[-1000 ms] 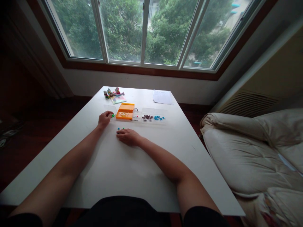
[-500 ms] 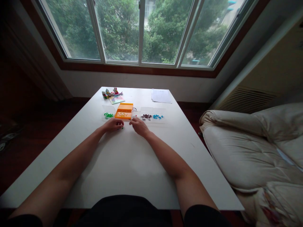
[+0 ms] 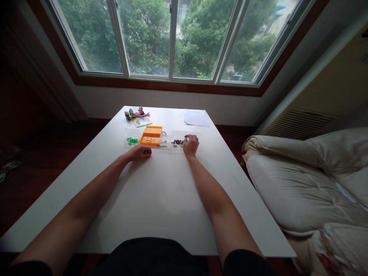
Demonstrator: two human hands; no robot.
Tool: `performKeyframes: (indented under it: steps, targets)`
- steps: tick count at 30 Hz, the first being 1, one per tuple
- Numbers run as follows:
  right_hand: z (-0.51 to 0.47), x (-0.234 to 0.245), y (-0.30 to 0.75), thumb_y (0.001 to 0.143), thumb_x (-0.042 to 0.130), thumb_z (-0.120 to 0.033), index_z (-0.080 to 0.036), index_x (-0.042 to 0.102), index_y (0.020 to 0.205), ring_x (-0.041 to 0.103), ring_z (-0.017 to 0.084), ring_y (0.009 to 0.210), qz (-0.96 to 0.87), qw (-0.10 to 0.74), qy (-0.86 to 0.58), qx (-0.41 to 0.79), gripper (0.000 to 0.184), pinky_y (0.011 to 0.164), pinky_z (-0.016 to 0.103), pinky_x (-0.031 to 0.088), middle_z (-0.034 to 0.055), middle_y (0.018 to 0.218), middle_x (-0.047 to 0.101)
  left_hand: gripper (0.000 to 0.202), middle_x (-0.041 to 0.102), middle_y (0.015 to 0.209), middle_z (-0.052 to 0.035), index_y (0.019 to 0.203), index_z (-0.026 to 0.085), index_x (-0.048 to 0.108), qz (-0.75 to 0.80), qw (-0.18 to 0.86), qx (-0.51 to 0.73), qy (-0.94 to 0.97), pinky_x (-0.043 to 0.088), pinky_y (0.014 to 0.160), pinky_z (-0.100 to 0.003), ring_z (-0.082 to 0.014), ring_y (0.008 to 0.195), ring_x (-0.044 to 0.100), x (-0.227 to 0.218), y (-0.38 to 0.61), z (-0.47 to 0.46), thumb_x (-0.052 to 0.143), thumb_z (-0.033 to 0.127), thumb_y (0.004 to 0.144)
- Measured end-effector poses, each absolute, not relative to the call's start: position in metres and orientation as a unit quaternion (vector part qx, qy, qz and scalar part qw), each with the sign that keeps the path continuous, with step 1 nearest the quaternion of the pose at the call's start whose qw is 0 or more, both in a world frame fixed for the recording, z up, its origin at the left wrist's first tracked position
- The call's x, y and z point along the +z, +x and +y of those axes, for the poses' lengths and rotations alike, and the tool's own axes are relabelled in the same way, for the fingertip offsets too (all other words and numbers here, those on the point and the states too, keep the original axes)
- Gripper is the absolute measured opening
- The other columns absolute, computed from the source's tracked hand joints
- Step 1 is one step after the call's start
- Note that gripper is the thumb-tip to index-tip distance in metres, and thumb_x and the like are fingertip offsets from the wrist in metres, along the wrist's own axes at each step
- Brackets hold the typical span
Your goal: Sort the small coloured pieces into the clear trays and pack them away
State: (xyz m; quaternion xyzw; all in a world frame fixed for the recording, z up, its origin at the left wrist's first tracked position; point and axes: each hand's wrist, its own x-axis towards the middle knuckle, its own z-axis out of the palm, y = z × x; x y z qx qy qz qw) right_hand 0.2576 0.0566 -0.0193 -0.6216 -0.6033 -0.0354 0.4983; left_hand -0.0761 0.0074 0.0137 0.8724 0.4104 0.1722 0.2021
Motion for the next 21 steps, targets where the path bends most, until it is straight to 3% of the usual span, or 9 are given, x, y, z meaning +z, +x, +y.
performKeyframes:
  steps: [11,21]
  targets:
    - [0.040,-0.009,0.235,0.087,0.050,-0.014,-0.017,0.069,0.094,0.054,0.027,0.099,-0.675,0.482,-0.559,-0.005,0.021,0.096,0.042,0.042,0.0112,0.098,0.063,0.021,0.069,0.079,-0.0033,0.092,0.020,0.073,0.445,0.166,0.165,0.865,0.039,0.061,-0.026,-0.0165,0.067,0.058,0.016,-0.073,0.006,0.059,0.029,0.080]
    - [0.034,-0.010,0.225,0.087,0.051,-0.013,-0.018,0.068,0.092,0.056,0.025,0.093,-0.732,0.467,-0.495,0.029,0.019,0.090,0.038,0.045,0.0087,0.092,0.066,0.014,0.071,0.080,-0.0063,0.081,0.020,0.072,0.463,0.095,0.139,0.870,0.035,0.061,-0.029,-0.0191,0.068,0.058,0.021,-0.072,0.005,0.059,0.027,0.081]
